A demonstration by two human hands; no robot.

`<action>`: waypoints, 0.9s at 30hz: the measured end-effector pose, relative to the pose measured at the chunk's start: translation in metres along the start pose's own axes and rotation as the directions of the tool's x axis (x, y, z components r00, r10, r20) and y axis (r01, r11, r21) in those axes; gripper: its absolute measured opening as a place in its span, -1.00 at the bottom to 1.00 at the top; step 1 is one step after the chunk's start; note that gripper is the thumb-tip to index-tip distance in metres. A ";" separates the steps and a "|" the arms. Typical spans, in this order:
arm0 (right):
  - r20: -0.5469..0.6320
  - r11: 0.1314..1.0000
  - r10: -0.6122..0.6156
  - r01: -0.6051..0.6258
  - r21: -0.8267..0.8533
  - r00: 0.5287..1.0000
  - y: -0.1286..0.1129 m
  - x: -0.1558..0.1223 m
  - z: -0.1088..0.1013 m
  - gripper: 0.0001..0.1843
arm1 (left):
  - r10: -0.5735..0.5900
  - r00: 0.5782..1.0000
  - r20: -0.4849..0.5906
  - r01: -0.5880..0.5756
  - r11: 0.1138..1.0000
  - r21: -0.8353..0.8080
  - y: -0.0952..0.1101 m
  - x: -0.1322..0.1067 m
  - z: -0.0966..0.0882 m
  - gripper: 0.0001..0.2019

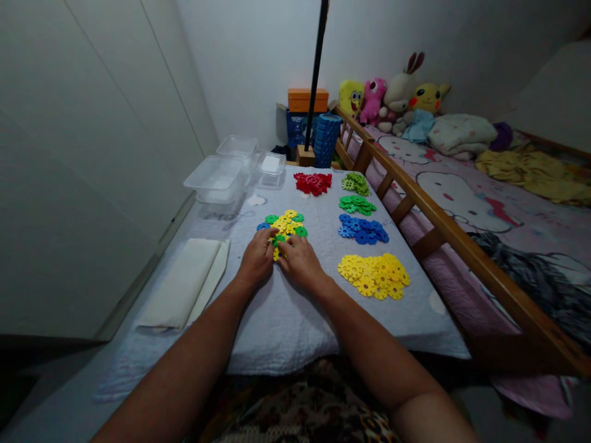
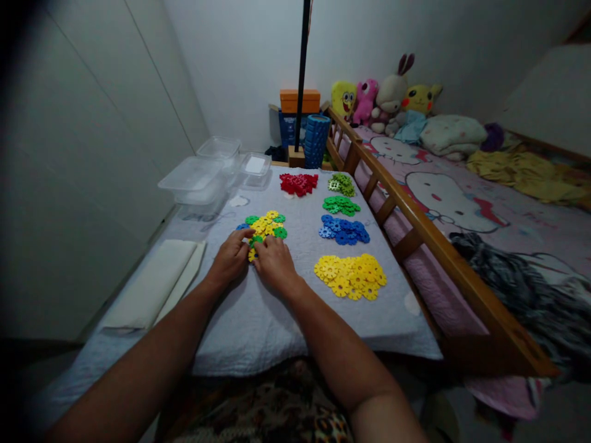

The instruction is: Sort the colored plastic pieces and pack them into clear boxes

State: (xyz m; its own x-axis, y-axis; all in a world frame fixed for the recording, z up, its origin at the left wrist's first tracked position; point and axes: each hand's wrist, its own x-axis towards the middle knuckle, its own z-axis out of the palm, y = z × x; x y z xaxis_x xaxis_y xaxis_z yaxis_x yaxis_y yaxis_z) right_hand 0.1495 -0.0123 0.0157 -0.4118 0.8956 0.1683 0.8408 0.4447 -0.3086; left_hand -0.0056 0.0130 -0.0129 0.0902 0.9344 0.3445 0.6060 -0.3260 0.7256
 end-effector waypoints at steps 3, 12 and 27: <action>-0.011 1.000 0.011 -0.011 -0.010 1.000 0.001 0.001 0.004 -0.76 | -0.045 0.999 -0.001 0.045 0.998 -0.040 0.002 0.000 -0.001 -0.55; -0.044 0.972 0.046 -0.034 0.233 0.998 0.010 -0.004 -0.005 -0.88 | -0.056 0.998 -0.008 0.056 0.998 -0.004 0.006 0.000 -0.002 -0.60; -0.019 0.845 0.350 -0.306 0.438 0.937 0.113 -0.086 -0.101 -0.85 | -0.080 0.995 0.061 0.073 0.992 0.105 0.010 -0.002 -0.001 -0.66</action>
State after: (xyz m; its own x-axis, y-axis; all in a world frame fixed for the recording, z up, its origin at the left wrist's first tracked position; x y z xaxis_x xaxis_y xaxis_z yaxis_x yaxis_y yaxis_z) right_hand 0.3157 -0.0407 0.0603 -0.0848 0.9941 0.0678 0.6826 0.1076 -0.7228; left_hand -0.0007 0.0083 -0.0057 0.0899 0.9644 0.2486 0.6906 -0.2402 0.6821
